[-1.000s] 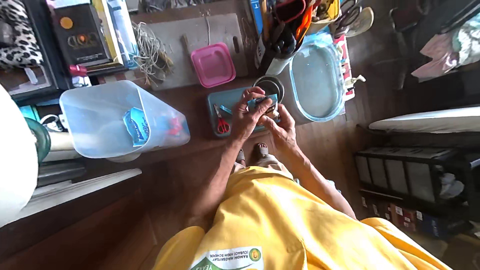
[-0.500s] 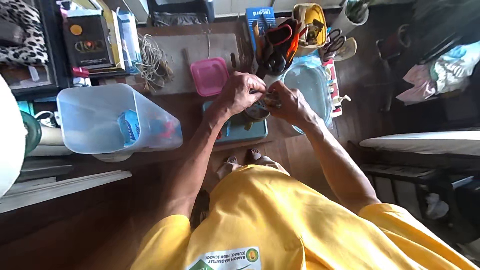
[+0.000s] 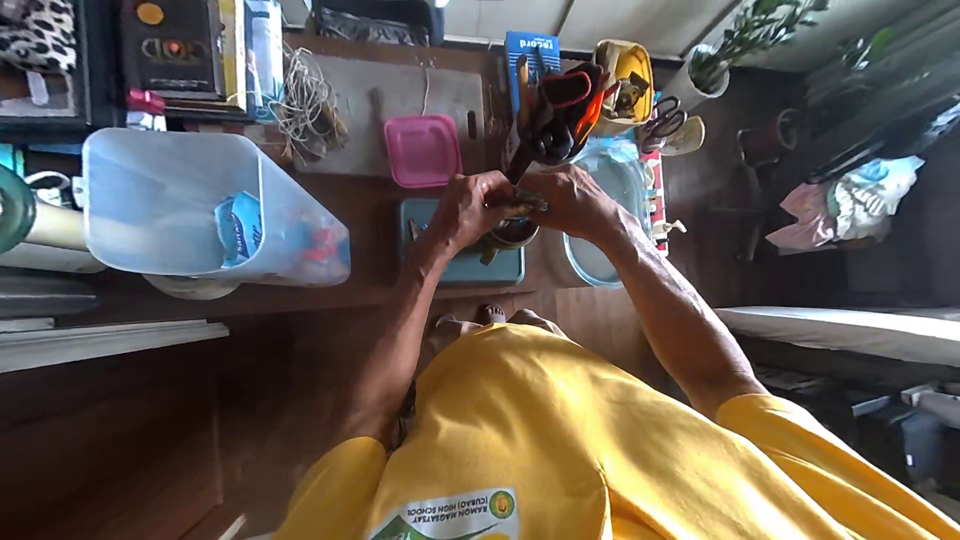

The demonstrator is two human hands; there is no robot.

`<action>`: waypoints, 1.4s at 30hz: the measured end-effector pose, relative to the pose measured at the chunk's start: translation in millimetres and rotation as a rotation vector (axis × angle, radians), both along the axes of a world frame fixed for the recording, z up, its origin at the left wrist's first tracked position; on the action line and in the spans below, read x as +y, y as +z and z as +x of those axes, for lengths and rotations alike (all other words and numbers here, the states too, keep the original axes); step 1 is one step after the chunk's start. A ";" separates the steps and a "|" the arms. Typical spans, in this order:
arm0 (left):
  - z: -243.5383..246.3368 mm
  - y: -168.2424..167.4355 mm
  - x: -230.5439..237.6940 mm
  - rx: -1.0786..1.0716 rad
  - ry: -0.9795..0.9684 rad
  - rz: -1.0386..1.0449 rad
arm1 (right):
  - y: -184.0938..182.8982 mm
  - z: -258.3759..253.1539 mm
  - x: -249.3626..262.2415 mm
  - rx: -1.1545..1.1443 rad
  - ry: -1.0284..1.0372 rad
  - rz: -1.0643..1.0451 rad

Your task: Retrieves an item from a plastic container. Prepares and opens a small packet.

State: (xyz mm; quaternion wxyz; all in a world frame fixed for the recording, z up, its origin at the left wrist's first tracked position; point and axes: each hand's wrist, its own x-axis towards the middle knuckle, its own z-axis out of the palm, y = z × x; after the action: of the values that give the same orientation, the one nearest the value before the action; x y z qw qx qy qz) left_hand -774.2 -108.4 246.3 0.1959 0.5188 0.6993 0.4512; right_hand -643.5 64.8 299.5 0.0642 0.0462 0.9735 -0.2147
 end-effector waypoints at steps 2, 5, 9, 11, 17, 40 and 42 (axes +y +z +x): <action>3.4 -2.5 -0.8 -0.009 0.027 0.005 | -2.0 0.6 1.0 0.028 -0.004 0.000; 8.3 -4.8 -1.1 0.025 0.063 0.001 | -1.0 3.1 -0.9 0.021 -0.060 0.053; 12.4 -5.8 -1.5 0.041 0.068 -0.040 | -9.5 8.8 -1.7 0.099 -0.094 0.065; 13.5 -10.5 -1.7 0.063 0.087 -0.035 | -15.5 11.0 -1.0 0.143 -0.102 0.055; 16.4 -15.8 -4.5 0.048 0.140 0.006 | -28.1 20.3 4.4 0.215 -0.159 -0.100; 27.9 -13.0 -2.7 0.059 0.243 0.005 | -45.6 35.1 -6.2 0.406 -0.224 -0.202; 28.5 -13.9 -2.9 0.070 0.255 0.025 | -47.9 35.5 -4.5 0.417 -0.228 -0.180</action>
State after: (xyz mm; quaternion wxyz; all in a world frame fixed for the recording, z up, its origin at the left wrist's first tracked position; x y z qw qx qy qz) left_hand -745.7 -111.3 232.4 0.1060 0.4435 0.7602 0.4628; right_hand -608.1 60.3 251.6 -0.1588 0.1047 0.9311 -0.3113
